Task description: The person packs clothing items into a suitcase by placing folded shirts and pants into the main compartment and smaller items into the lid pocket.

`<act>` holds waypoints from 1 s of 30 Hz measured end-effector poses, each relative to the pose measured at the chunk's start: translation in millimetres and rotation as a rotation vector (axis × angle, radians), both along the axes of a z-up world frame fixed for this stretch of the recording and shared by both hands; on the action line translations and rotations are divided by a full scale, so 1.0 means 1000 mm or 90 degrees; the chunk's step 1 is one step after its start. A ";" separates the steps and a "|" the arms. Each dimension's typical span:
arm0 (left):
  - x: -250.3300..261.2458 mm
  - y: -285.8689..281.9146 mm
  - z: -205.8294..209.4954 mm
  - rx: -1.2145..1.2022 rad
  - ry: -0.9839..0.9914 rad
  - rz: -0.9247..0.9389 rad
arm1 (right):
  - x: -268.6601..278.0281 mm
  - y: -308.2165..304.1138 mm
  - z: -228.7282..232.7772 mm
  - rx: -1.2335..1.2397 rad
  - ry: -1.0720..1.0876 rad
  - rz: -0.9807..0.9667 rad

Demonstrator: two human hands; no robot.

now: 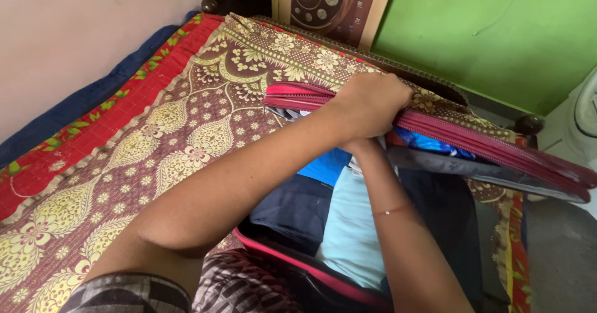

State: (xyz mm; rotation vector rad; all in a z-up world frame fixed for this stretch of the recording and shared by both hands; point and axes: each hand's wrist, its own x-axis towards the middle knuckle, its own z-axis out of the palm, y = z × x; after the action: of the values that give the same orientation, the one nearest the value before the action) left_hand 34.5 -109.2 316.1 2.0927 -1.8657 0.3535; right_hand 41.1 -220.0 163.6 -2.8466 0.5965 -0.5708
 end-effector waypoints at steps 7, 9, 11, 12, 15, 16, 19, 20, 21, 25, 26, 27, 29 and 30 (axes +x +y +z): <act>-0.005 0.004 -0.011 -0.006 -0.030 -0.026 | 0.005 -0.010 -0.008 -0.014 0.003 -0.033; -0.015 0.004 -0.014 -0.015 -0.019 -0.037 | -0.002 -0.011 -0.014 -0.016 0.012 -0.045; -0.026 0.006 -0.017 -0.039 0.004 -0.104 | -0.005 -0.008 -0.016 -0.022 0.014 -0.043; -0.026 0.007 -0.017 -0.036 0.006 -0.107 | -0.008 -0.004 -0.019 -0.023 0.019 -0.044; -0.017 0.013 -0.016 -0.012 0.001 -0.125 | -0.012 0.007 -0.019 -0.023 0.019 -0.039; -0.010 0.011 -0.011 -0.015 0.018 -0.099 | -0.015 0.012 -0.018 -0.023 0.021 -0.032; -0.004 0.017 -0.010 -0.023 0.016 -0.059 | -0.027 0.030 -0.008 -0.033 0.024 0.016; -0.003 0.020 -0.010 -0.027 -0.007 -0.047 | -0.034 0.037 -0.005 -0.039 0.025 0.038; 0.001 0.022 -0.008 -0.031 -0.006 -0.046 | -0.045 0.044 -0.004 -0.044 0.023 0.063; 0.016 0.029 -0.006 -0.059 0.009 -0.026 | -0.120 0.050 -0.012 -0.042 0.028 0.132; 0.017 0.029 -0.007 -0.033 0.004 -0.009 | -0.143 0.038 -0.013 -0.062 0.017 0.083; 0.017 0.028 -0.008 -0.033 0.005 -0.011 | -0.167 0.017 -0.009 -0.083 0.007 0.035; 0.017 0.026 -0.013 -0.090 0.000 -0.027 | -0.215 -0.022 -0.002 -0.212 -0.071 -0.105; 0.016 0.022 -0.013 -0.093 0.000 -0.030 | -0.235 -0.034 -0.003 -0.302 -0.199 -0.128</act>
State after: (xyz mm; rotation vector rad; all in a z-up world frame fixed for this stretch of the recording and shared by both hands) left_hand 50.8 -87.2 302.8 1.9498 -1.8282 0.4638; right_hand -194.3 -253.6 161.1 -3.0303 0.7785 -1.3212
